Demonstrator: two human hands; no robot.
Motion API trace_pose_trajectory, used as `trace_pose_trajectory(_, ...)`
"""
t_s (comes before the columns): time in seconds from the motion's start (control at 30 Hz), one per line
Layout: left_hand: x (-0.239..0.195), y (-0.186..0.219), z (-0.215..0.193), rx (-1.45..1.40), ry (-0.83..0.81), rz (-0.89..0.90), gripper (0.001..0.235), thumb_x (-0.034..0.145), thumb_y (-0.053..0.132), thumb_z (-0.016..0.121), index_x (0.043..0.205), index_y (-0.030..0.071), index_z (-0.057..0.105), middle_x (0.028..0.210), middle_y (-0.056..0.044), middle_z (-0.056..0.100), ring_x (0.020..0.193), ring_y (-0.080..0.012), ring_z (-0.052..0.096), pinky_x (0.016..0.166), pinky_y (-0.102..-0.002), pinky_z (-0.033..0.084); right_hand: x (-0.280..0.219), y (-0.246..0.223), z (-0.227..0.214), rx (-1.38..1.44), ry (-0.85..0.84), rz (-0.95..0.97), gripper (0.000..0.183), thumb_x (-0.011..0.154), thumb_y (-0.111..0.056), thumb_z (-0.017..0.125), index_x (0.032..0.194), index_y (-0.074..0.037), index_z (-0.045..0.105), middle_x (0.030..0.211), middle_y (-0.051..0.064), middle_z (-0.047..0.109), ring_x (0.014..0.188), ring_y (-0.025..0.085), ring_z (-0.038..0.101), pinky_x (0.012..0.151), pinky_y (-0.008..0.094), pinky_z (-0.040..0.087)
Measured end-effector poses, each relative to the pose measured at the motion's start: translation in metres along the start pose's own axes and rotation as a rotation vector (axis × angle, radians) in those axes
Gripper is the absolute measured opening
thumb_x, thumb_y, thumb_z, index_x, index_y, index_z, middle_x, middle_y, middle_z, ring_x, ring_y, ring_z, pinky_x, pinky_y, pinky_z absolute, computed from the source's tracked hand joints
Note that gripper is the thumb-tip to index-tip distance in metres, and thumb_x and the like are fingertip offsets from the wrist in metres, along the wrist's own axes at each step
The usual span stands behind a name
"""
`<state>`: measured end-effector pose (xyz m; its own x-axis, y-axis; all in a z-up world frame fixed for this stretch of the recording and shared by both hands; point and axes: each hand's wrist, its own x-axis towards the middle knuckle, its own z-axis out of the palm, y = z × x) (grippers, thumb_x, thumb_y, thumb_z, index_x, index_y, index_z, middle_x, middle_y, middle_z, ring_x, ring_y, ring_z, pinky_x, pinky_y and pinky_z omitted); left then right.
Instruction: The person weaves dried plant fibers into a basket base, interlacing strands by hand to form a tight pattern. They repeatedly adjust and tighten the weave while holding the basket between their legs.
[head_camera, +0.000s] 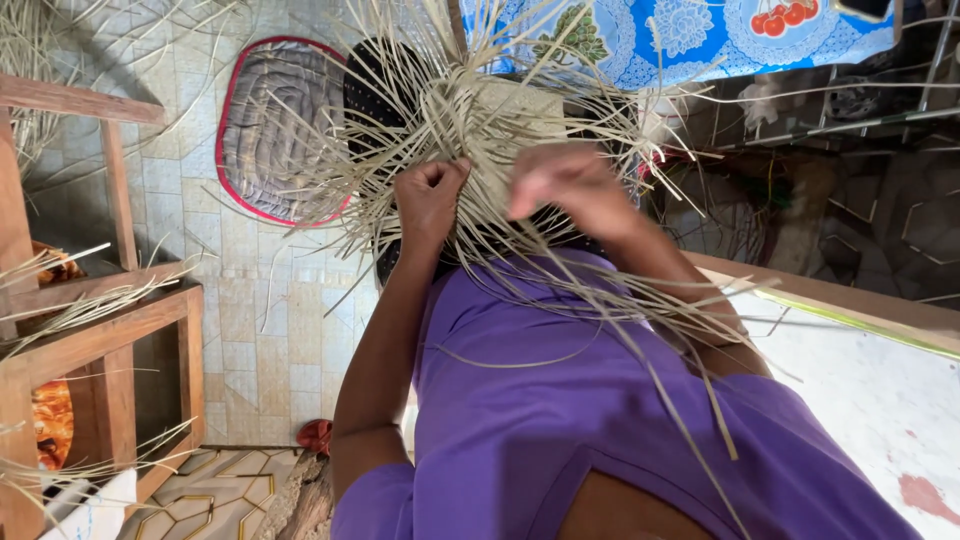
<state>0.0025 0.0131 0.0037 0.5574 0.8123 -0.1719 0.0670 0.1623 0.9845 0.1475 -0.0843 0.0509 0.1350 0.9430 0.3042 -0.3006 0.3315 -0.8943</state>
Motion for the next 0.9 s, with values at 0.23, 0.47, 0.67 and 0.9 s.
trace_pose_trajectory(0.23,-0.007,0.012,-0.005,0.154,-0.035,-0.087,0.031,0.083,0.025,0.064,0.056,0.012,0.056,0.042,-0.003,0.045,0.040,-0.0102,0.035,0.047,-0.033,0.036,-0.005,0.004,0.025,-0.559,-0.154,0.330,0.016,0.085,-0.014,0.062,0.073,-0.004,0.062,0.063,0.011,0.058,0.056,0.024,0.056,0.055,0.036,0.043)
trace_pose_trajectory(0.47,-0.009,-0.008,0.014,-0.043,0.164,-0.127,0.015,0.072,0.012,0.069,0.085,0.005,0.068,0.077,-0.006,0.069,0.068,-0.0137,0.064,0.064,-0.027,0.056,0.004,0.017,0.003,-1.041,0.048,0.109,0.011,0.087,-0.003,0.057,0.098,0.001,0.055,0.089,0.017,0.059,0.072,0.023,0.060,0.064,0.030,0.055)
trace_pose_trajectory(0.67,-0.015,-0.006,0.024,-0.101,0.310,-0.033,0.010,0.072,0.003,0.070,0.082,0.003,0.067,0.075,-0.009,0.068,0.066,-0.0166,0.067,0.062,-0.030,0.060,0.017,0.009,0.010,-1.074,-0.043,0.183,0.020,0.082,0.002,0.062,0.101,-0.006,0.058,0.088,0.010,0.060,0.074,0.018,0.061,0.060,0.024,0.055)
trace_pose_trajectory(0.9,-0.013,-0.023,0.024,0.393,0.349,0.458,0.013,0.077,-0.002,0.067,0.087,0.007,0.064,0.071,-0.003,0.066,0.056,-0.0073,0.058,0.053,-0.019,0.050,0.025,0.026,-0.001,-1.249,-0.147,0.351,0.020,0.090,-0.017,0.053,0.107,-0.026,0.057,0.083,0.006,0.051,0.070,0.017,0.052,0.052,0.028,0.049)
